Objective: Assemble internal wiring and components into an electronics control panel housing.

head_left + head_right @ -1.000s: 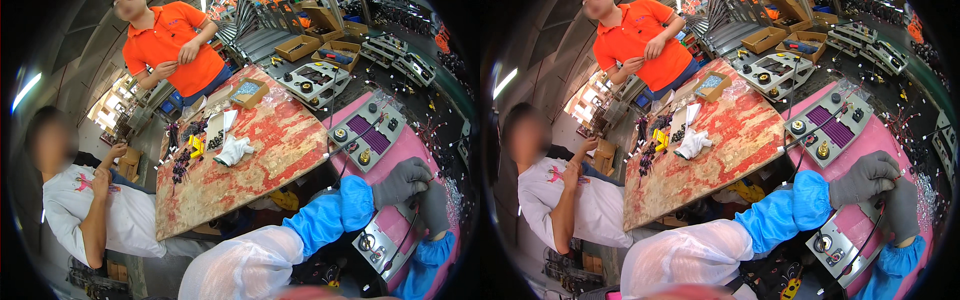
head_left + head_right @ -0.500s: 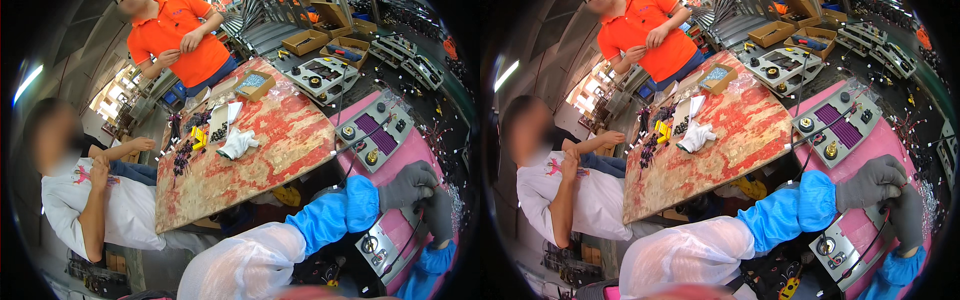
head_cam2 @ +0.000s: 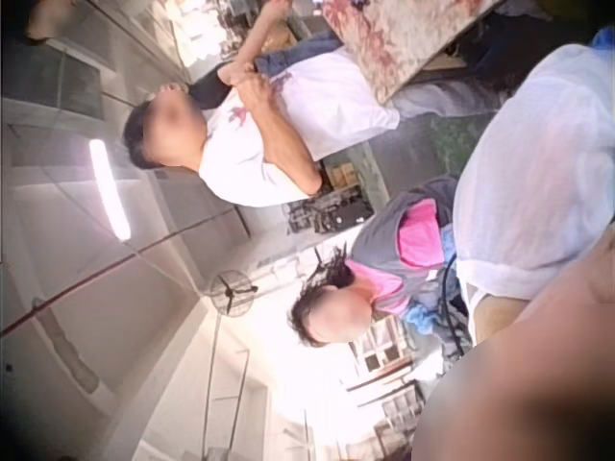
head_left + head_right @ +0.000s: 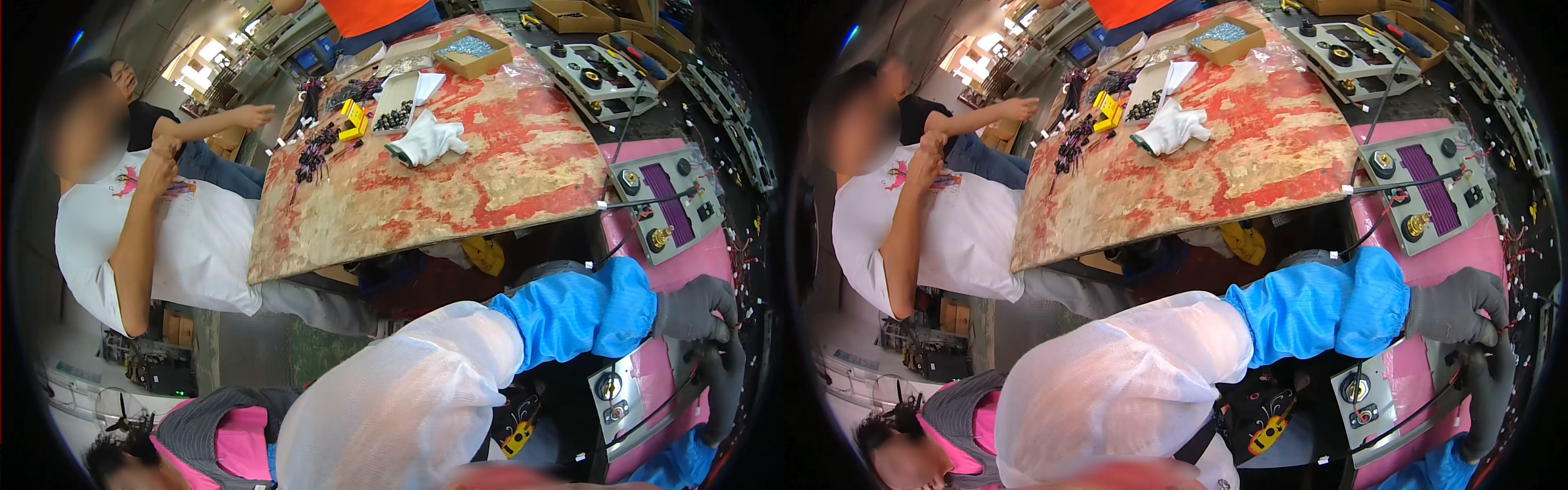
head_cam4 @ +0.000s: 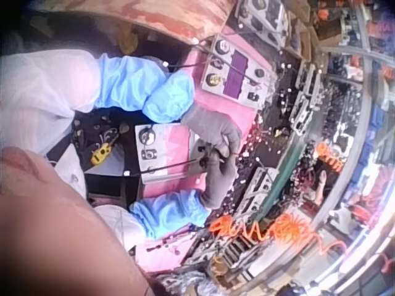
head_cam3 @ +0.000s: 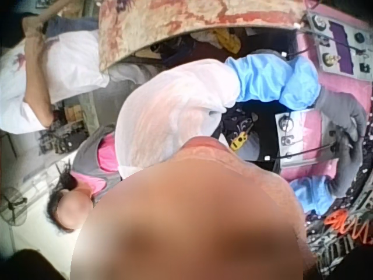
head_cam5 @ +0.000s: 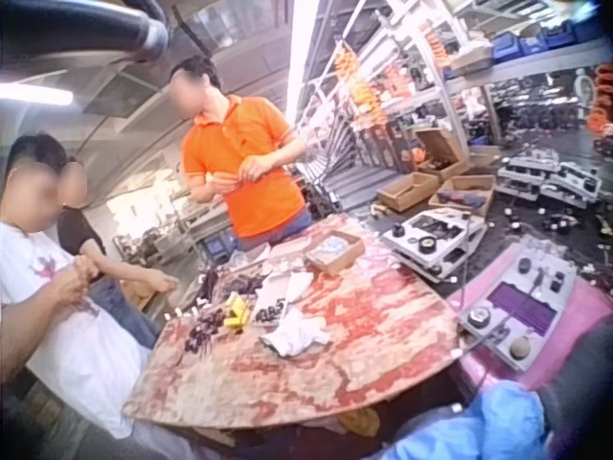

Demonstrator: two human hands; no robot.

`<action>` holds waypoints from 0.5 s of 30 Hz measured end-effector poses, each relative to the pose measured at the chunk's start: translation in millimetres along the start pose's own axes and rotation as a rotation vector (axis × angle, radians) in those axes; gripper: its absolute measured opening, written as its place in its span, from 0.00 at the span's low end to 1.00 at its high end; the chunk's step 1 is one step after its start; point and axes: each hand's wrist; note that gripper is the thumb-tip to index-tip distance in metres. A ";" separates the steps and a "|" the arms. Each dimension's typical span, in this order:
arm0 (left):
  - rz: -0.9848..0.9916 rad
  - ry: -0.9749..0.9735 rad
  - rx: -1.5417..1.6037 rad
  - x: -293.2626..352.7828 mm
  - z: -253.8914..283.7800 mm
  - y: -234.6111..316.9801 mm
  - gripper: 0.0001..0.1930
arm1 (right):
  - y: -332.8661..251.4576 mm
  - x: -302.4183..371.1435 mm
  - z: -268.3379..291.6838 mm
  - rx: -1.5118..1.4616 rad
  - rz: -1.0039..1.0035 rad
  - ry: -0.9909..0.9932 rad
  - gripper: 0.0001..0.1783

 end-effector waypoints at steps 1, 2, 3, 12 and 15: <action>0.026 0.006 0.008 -0.1 0.1 2.0 0.11 | -3.5 1.1 1.0 -0.164 0.048 -0.013 0.23; 0.053 0.016 0.013 1.3 0.1 4.0 0.11 | -1.1 -0.6 -1.1 -0.094 0.072 -0.012 0.21; 0.052 0.021 0.012 1.6 0.0 1.4 0.11 | 3.9 -3.1 -2.1 -0.092 0.073 -0.016 0.21; -0.100 -0.278 -0.578 -6.7 10.2 -16.5 0.26 | 26.6 -11.0 25.3 -0.110 0.124 -0.061 0.13; -0.127 -0.391 -0.544 -6.1 6.8 -47.3 0.20 | 42.9 -9.5 28.3 -0.139 0.086 0.025 0.14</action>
Point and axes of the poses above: each hand's wrist, its own x-axis away from the middle knuckle, its own z-axis out of the back of the hand, y = z × x, and after that the axes turned 3 degrees about y, right-handed
